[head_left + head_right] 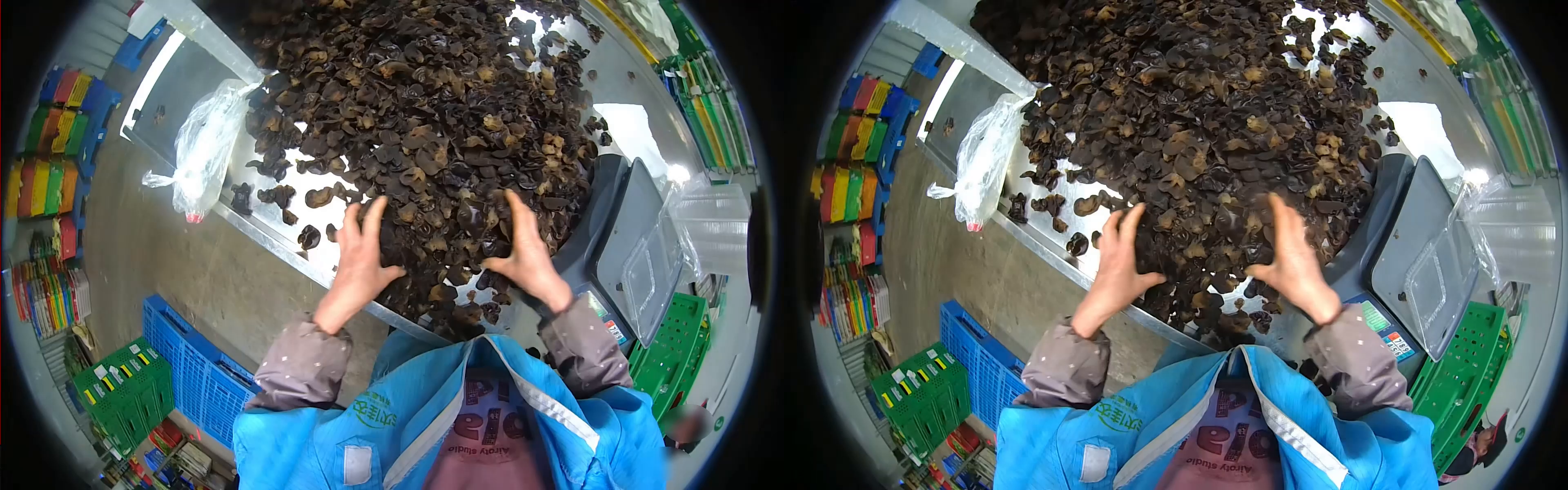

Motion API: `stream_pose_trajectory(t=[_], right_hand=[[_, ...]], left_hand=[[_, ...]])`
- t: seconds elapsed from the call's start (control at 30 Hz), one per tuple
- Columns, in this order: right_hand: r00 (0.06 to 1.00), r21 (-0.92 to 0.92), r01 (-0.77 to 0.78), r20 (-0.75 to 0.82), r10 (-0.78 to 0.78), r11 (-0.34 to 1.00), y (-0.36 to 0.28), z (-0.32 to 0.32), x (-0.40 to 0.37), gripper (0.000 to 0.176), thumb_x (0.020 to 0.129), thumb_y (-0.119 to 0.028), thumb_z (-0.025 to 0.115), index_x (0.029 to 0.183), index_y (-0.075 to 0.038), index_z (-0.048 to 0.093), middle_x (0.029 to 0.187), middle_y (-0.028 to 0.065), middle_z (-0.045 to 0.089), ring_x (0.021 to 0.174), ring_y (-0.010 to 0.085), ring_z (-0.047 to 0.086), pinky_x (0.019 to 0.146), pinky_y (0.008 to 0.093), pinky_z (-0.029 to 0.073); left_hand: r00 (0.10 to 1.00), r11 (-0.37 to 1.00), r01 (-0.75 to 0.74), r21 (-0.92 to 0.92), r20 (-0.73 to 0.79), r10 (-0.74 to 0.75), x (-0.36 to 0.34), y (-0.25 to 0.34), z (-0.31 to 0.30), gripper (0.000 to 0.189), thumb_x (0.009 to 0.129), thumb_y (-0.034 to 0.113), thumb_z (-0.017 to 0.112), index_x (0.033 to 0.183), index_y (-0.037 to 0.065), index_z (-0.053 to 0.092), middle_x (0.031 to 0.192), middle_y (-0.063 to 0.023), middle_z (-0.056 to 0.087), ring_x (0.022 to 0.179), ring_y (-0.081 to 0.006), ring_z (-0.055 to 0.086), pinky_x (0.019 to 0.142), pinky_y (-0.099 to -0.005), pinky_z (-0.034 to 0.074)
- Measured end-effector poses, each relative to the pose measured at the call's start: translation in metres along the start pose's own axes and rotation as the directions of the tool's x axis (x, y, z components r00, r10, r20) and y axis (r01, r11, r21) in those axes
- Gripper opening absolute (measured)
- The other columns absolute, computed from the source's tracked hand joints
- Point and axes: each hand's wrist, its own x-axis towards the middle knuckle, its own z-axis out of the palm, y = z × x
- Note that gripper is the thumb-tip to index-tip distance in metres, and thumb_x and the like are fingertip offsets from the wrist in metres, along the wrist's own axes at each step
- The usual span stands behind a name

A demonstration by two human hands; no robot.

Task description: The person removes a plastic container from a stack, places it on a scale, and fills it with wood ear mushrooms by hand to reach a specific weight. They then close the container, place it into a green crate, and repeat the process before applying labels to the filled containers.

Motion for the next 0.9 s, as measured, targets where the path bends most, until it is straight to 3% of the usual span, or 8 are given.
stream_pose_trajectory(t=[0.1,0.3,0.47,0.6,0.63,0.7,0.83,0.9], right_hand=[[0.995,0.115,0.092,-0.038,-0.088,0.989,-0.017,0.027,0.009,0.101,0.056,-0.002,0.076,0.139,-0.011,0.019,0.130,0.0201,0.031,0.119,0.0385,0.040,0.098,0.0403,0.041],[0.999,0.308,0.035,-0.033,-0.026,0.951,-0.034,0.029,0.003,0.086,0.061,0.004,0.067,0.136,-0.013,0.028,0.124,0.0178,0.038,0.114,0.0381,0.045,0.094,0.0395,0.043],[0.970,0.384,0.143,-0.237,-0.053,0.912,-0.042,-0.007,-0.017,0.072,0.064,0.004,0.066,0.129,-0.007,0.037,0.116,0.0184,0.046,0.109,0.0362,0.049,0.089,0.0384,0.044],[0.915,0.317,0.219,-0.396,-0.081,0.923,-0.042,-0.047,-0.048,0.066,0.065,0.004,0.064,0.125,-0.003,0.039,0.113,0.0191,0.046,0.104,0.0381,0.051,0.085,0.0397,0.046],[0.900,0.294,0.215,-0.429,-0.073,0.931,-0.041,-0.061,-0.058,0.065,0.065,0.004,0.065,0.125,-0.003,0.039,0.114,0.0193,0.046,0.103,0.0379,0.052,0.085,0.0392,0.046],[0.861,0.287,0.215,-0.506,-0.043,0.933,-0.031,-0.086,-0.081,0.064,0.065,0.004,0.065,0.124,-0.003,0.040,0.115,0.0197,0.046,0.103,0.0380,0.052,0.085,0.0392,0.046],[0.747,0.116,0.151,-0.663,-0.037,0.982,0.002,-0.148,-0.134,0.065,0.064,0.003,0.067,0.124,-0.002,0.041,0.113,0.0205,0.048,0.103,0.0380,0.052,0.086,0.0387,0.046],[0.712,0.057,0.017,-0.702,0.028,0.998,0.020,-0.175,-0.162,0.065,0.064,0.002,0.068,0.124,-0.001,0.041,0.113,0.0208,0.049,0.104,0.0382,0.052,0.086,0.0387,0.046]], left_hand=[[0.995,0.975,-0.104,-0.194,-0.030,0.100,0.014,0.012,0.029,0.099,0.053,-0.005,0.074,0.138,0.016,0.027,0.130,-0.0274,0.022,0.124,-0.0464,0.026,0.103,-0.0433,0.030],[0.962,0.920,-0.273,-0.280,-0.084,0.260,0.015,0.052,0.041,0.085,0.058,-0.012,0.065,0.132,0.013,0.033,0.126,-0.0236,0.027,0.122,-0.0443,0.030,0.099,-0.0419,0.035],[0.971,0.937,-0.238,-0.257,-0.068,0.228,0.007,0.099,0.027,0.073,0.061,-0.007,0.066,0.126,0.012,0.040,0.124,-0.0191,0.033,0.119,-0.0405,0.037,0.098,-0.0401,0.037],[0.925,0.911,-0.379,-0.164,-0.084,0.370,-0.007,0.150,0.024,0.075,0.059,-0.010,0.065,0.126,0.012,0.040,0.125,-0.0186,0.033,0.121,-0.0394,0.035,0.099,-0.0392,0.035],[0.903,0.880,-0.429,-0.206,-0.096,0.418,-0.010,0.168,0.025,0.072,0.061,-0.014,0.063,0.125,0.011,0.042,0.122,-0.0228,0.032,0.117,-0.0442,0.037,0.093,-0.0416,0.041],[0.860,0.834,-0.509,-0.215,-0.074,0.506,-0.013,0.200,0.037,0.071,0.061,-0.013,0.064,0.124,0.011,0.043,0.122,-0.0224,0.032,0.116,-0.0433,0.039,0.092,-0.0416,0.042],[0.734,0.703,-0.664,-0.253,-0.047,0.677,-0.010,0.271,0.080,0.073,0.058,-0.007,0.070,0.123,0.010,0.043,0.121,-0.0188,0.037,0.116,-0.0376,0.038,0.097,-0.0404,0.036],[0.646,0.612,-0.734,-0.294,-0.023,0.763,-0.007,0.304,0.112,0.073,0.058,-0.006,0.071,0.124,0.011,0.043,0.122,-0.0200,0.036,0.117,-0.0385,0.038,0.098,-0.0402,0.036]])
